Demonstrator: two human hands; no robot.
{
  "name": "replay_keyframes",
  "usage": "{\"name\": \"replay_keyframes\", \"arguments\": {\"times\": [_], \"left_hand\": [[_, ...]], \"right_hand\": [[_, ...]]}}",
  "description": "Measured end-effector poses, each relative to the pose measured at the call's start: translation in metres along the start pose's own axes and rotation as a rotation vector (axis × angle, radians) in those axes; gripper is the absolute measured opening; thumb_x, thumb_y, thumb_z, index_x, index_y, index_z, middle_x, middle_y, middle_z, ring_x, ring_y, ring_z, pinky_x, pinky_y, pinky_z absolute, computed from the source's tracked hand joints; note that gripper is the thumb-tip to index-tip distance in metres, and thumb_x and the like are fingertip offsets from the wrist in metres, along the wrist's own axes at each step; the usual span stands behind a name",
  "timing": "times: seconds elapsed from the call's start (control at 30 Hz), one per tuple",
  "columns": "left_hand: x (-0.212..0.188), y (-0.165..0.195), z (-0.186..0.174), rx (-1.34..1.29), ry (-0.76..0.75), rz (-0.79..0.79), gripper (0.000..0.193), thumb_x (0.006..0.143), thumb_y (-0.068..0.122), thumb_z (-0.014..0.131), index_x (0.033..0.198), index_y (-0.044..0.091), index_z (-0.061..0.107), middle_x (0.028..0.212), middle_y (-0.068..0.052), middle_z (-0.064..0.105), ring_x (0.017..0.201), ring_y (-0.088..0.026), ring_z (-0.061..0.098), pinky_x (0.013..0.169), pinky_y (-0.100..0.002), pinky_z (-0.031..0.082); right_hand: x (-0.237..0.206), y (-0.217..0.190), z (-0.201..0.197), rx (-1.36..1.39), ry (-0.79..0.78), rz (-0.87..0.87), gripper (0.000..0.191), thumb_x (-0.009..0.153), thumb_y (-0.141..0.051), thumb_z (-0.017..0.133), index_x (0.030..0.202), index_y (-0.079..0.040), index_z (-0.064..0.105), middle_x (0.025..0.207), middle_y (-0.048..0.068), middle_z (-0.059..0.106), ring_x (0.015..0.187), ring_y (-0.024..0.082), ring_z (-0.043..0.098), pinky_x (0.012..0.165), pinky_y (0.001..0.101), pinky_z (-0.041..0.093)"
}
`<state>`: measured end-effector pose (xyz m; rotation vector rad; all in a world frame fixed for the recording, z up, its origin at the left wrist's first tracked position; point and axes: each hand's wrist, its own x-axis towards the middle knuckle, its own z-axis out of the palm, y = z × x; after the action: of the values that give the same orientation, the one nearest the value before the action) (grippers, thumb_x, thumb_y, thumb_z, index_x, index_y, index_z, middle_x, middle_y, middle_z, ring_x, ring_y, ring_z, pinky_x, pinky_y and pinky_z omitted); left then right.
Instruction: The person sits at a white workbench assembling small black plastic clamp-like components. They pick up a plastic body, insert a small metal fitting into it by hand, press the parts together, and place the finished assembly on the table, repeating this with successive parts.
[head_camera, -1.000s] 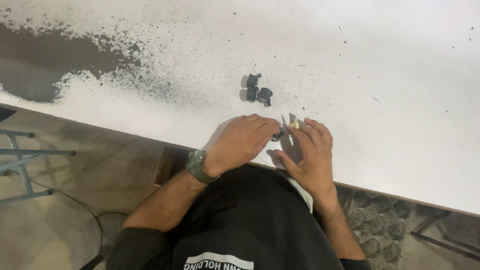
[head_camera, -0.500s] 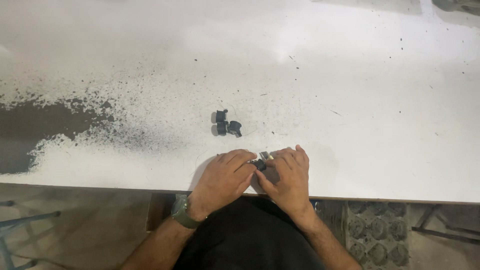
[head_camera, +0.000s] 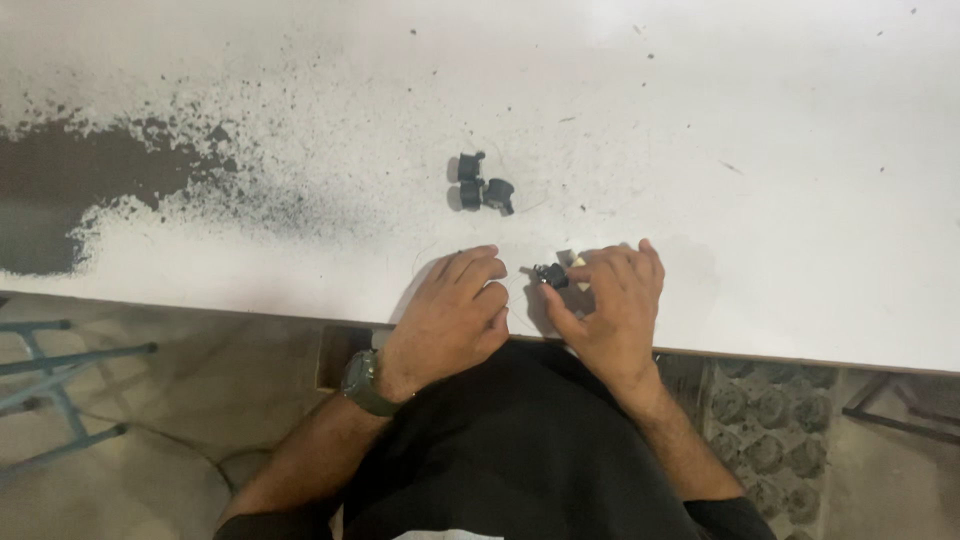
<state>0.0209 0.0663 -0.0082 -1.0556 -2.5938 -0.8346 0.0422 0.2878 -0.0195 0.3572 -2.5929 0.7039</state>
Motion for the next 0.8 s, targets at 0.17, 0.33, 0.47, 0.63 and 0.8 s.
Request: {"name": "replay_keyframes", "arguments": {"times": [0.17,0.33,0.47,0.63,0.8], "left_hand": [[-0.012,0.004,-0.016,-0.117,0.127,-0.035,0.031,0.087,0.023,0.079,0.109,0.005,0.065,0.128,-0.013,0.060,0.128,-0.033,0.056,0.103,-0.047,0.048],[-0.001,0.012,-0.007,-0.156,0.167,-0.005,0.035,0.091,0.024,0.079,0.116,0.005,0.065,0.133,-0.013,0.058,0.130,-0.032,0.055,0.105,-0.047,0.049],[0.009,0.013,0.008,-0.102,0.135,-0.033,0.029,0.091,0.023,0.079,0.111,0.007,0.065,0.133,-0.012,0.057,0.131,-0.031,0.054,0.106,-0.047,0.047],[0.007,0.008,0.018,-0.034,0.114,-0.076,0.025,0.091,0.019,0.078,0.111,0.008,0.067,0.130,-0.008,0.058,0.129,-0.029,0.055,0.106,-0.047,0.047],[0.002,0.005,0.022,-0.025,0.126,-0.068,0.019,0.092,0.014,0.076,0.109,0.008,0.069,0.128,-0.007,0.061,0.128,-0.027,0.056,0.106,-0.046,0.048]], "right_hand": [[-0.005,0.000,0.001,0.049,0.037,-0.023,0.030,0.084,-0.020,0.087,0.102,-0.007,0.067,0.105,0.009,0.063,0.119,0.033,0.057,0.118,0.0606,0.029],[-0.020,-0.002,0.002,0.168,0.192,-0.005,0.021,0.098,-0.002,0.076,0.114,-0.006,0.062,0.114,0.010,0.062,0.127,0.032,0.060,0.125,0.0562,0.030],[-0.036,-0.005,0.007,0.303,0.198,0.016,0.032,0.095,0.001,0.075,0.120,-0.004,0.056,0.118,0.010,0.062,0.124,0.030,0.062,0.128,0.0582,0.031],[-0.044,-0.007,0.015,0.244,0.139,-0.019,0.033,0.085,0.001,0.081,0.110,-0.008,0.061,0.103,0.006,0.066,0.117,0.030,0.065,0.126,0.0588,0.030],[-0.042,-0.008,0.020,0.217,0.126,-0.014,0.032,0.085,0.001,0.082,0.107,-0.009,0.061,0.101,0.005,0.067,0.117,0.029,0.065,0.126,0.0578,0.027]]}}
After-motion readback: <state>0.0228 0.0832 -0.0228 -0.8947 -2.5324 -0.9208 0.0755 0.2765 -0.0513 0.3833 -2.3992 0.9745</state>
